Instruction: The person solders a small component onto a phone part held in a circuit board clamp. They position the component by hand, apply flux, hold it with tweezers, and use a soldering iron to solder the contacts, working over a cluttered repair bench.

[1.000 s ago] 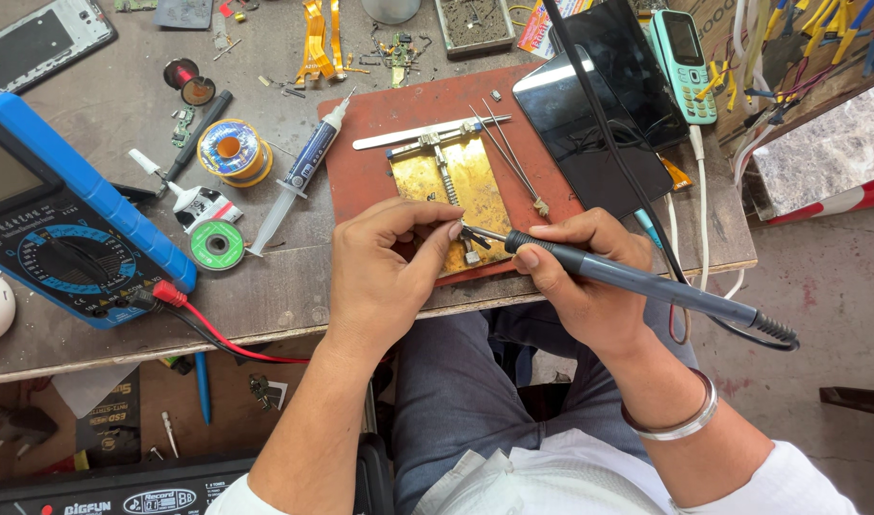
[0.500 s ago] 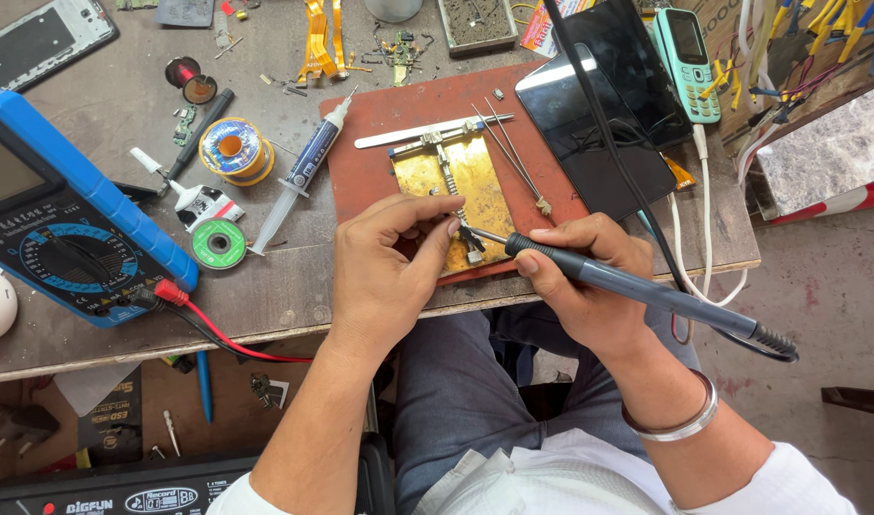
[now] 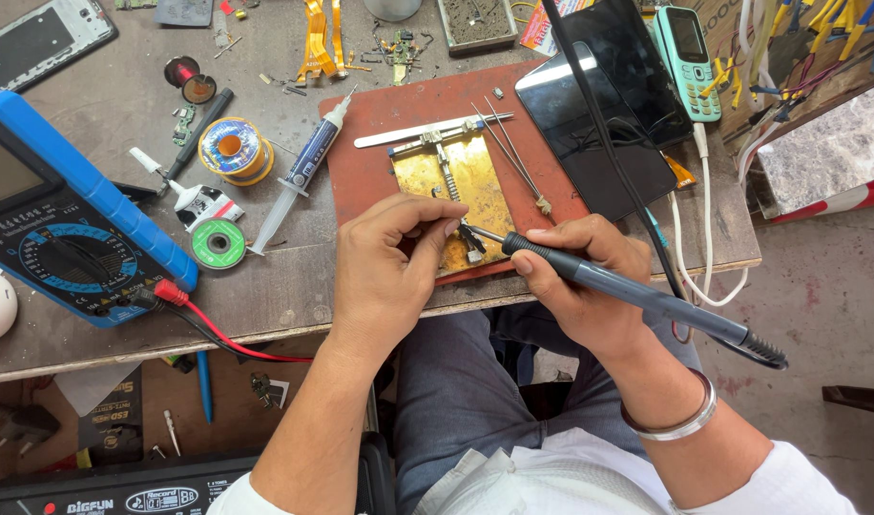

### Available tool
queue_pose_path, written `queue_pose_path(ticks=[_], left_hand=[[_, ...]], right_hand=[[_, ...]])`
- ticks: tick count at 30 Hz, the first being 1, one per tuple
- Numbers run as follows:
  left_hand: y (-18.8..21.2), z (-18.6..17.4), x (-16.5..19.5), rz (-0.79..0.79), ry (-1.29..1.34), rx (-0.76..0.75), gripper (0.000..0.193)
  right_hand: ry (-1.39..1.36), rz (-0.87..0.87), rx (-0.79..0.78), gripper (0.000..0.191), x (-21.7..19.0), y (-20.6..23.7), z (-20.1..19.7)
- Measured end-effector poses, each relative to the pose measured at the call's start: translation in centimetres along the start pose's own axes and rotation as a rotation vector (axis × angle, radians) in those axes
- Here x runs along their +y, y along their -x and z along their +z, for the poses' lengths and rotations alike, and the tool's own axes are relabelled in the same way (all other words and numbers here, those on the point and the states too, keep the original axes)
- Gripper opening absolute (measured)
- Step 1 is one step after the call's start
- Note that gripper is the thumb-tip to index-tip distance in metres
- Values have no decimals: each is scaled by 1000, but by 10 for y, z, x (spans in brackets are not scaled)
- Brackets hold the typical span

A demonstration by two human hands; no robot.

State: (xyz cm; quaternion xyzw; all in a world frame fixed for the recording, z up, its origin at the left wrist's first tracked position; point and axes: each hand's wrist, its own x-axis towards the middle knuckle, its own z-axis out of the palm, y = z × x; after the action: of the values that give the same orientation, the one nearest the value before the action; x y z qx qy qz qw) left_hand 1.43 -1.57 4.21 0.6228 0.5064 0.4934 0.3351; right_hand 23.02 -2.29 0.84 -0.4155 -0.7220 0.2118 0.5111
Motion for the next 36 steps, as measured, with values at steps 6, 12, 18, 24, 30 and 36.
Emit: queue_pose_path(ticks=[6,12,18,24,30,36], left_hand=[[0,1,0,28,-4,9,9],[1,1,1,83,-67,6,6],[1,0,0,120,-86,6,7],[1,-1,-2,24,51,-6,8],[1,-1,-5,10,107,-14,7],[0,0,-8,3,132,-13,6]], right_hand=[[-16,-4,-6,23,0,0,0],[-27,-5,-11,22,0,0,0],[-52,6,6,22,3,2,1],[-292,96,91,16,6,9,0],[-368,137,82,23,5,3,0],[-437,158,38,28,0,-5,0]])
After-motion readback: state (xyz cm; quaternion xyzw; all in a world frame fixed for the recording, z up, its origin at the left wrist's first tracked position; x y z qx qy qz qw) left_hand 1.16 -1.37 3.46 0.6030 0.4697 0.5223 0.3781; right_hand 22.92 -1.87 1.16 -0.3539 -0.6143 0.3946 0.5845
